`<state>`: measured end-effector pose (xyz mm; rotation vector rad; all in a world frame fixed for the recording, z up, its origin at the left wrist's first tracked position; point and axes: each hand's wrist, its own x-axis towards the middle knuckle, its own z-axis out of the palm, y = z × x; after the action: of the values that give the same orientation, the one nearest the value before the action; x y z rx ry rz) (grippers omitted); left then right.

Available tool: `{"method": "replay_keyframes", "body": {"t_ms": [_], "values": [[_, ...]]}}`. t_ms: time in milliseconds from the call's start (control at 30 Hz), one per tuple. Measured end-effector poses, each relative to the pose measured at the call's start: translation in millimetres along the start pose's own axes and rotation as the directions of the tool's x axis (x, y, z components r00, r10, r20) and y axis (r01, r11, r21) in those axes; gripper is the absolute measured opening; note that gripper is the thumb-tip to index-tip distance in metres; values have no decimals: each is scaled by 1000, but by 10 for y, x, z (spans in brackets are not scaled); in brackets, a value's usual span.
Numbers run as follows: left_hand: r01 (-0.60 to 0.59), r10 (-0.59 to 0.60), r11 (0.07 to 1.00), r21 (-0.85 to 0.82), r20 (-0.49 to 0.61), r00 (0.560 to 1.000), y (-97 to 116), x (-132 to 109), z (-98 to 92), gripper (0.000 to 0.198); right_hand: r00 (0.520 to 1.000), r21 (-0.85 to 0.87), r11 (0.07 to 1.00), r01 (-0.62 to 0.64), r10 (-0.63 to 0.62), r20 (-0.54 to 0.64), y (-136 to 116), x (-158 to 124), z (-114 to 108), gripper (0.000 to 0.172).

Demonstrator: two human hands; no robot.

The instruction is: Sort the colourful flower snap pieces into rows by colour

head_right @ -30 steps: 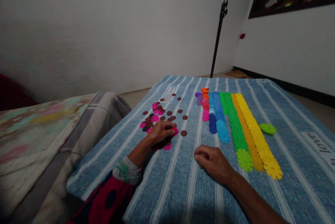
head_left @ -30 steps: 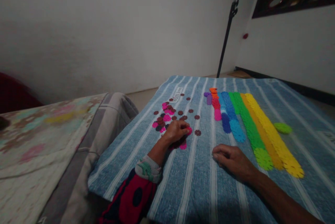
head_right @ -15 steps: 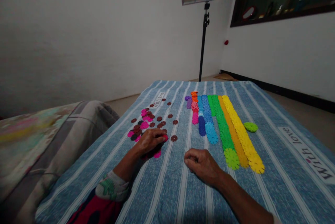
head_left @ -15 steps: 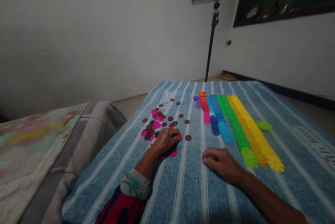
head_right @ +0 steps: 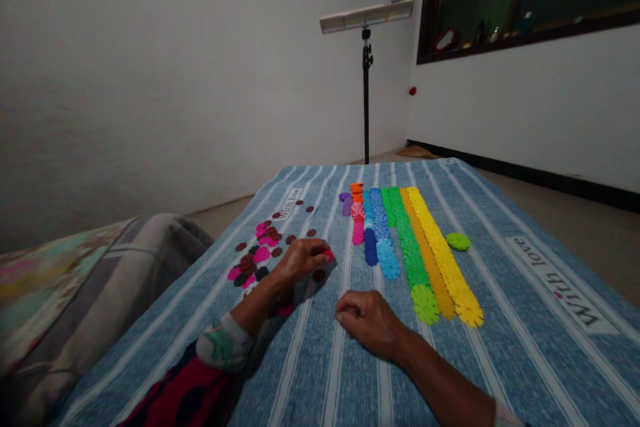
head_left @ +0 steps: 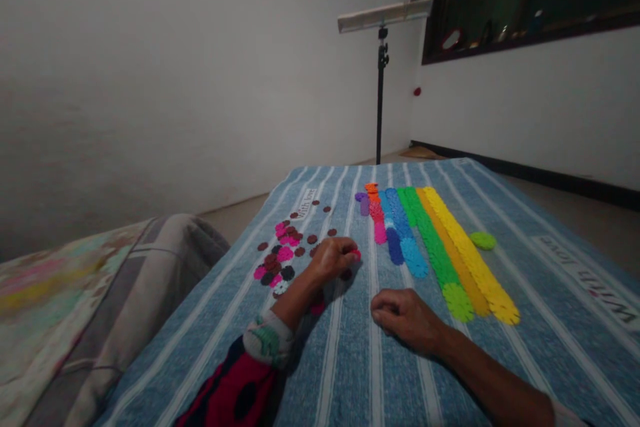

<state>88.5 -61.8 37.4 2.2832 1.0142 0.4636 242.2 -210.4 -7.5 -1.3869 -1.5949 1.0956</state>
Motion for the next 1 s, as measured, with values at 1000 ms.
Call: {"method": "replay_keyframes", "body": {"t_ms": [1000], "values": [[94,-57,967,239,-156,986,86,597,607,28,1000,33,999,2,-2,-7,-17,33,-9,9]]}}
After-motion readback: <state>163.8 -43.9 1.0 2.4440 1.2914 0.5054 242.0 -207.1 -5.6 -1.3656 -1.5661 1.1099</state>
